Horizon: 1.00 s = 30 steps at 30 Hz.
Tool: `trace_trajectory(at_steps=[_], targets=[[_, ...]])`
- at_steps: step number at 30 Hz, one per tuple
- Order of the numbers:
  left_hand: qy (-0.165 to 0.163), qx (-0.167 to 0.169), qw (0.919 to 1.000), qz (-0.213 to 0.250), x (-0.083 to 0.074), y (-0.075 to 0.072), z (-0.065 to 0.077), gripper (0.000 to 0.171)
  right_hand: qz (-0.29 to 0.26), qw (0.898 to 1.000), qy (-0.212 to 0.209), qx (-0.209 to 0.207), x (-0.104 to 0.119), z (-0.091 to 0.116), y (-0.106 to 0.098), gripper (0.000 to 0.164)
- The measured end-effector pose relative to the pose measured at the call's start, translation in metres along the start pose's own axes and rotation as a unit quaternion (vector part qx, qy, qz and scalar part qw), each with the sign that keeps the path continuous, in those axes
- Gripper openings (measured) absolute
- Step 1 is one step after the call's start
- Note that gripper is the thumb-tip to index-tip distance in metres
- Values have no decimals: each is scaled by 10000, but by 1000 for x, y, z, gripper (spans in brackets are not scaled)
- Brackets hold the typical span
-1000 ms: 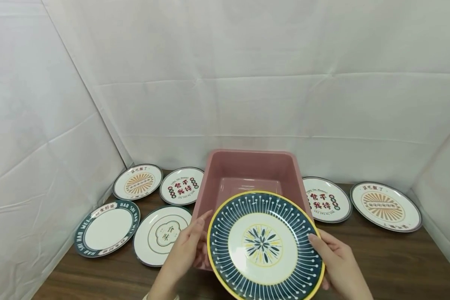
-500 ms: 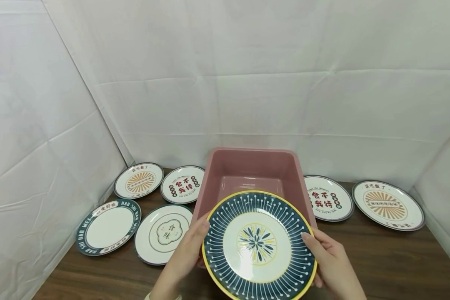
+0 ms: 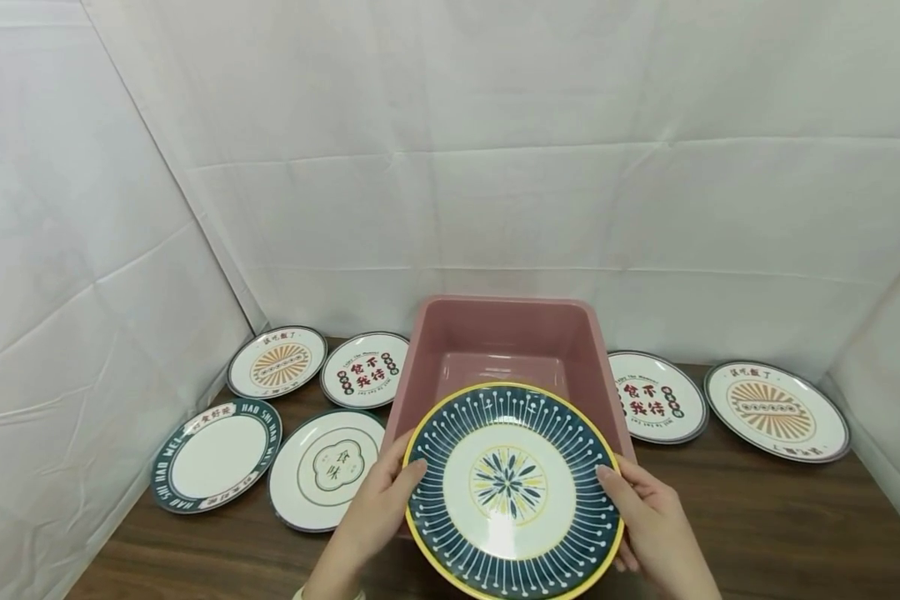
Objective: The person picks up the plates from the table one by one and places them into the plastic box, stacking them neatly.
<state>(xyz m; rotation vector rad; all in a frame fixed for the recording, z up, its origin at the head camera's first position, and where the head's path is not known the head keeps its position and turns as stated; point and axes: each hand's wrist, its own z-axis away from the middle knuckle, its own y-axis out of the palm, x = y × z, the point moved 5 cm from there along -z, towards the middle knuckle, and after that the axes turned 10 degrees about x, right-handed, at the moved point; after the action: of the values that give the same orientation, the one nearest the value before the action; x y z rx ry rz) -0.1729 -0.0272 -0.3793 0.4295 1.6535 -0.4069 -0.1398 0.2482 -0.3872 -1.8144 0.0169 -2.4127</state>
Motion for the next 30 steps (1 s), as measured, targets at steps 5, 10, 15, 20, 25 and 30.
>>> trace_trajectory(at_steps=[5, 10, 15, 20, 25, 30], targets=[[-10, -336, 9987, -376, 1, -1, 0, 40, 87, 9998, 169, -79, -1, -1, 1, 60], [-477, -986, 9915, -696, 0, -4, -1, 38, 311, 9992, 234, -126, 7, -4, 0, 59], [-700, -955, 9786, -1684, -13, -10, -13, 41, 1343, 9906, -236, -36, 31, -16, -3, 58], [-770, -682, 9528, -2856, -37, -16, -30, 41, 2280, 9715, -601, 231, 55, -24, -7, 57], [-973, -659, 9179, -3791, -56, -23, -54, 38, 2721, 9580, -883, 187, 79, -39, -10, 50], [-1485, -1136, 8716, -4532, -59, -31, -85, 37, 3069, 9477, -866, -155, 96, -64, -8, 50]])
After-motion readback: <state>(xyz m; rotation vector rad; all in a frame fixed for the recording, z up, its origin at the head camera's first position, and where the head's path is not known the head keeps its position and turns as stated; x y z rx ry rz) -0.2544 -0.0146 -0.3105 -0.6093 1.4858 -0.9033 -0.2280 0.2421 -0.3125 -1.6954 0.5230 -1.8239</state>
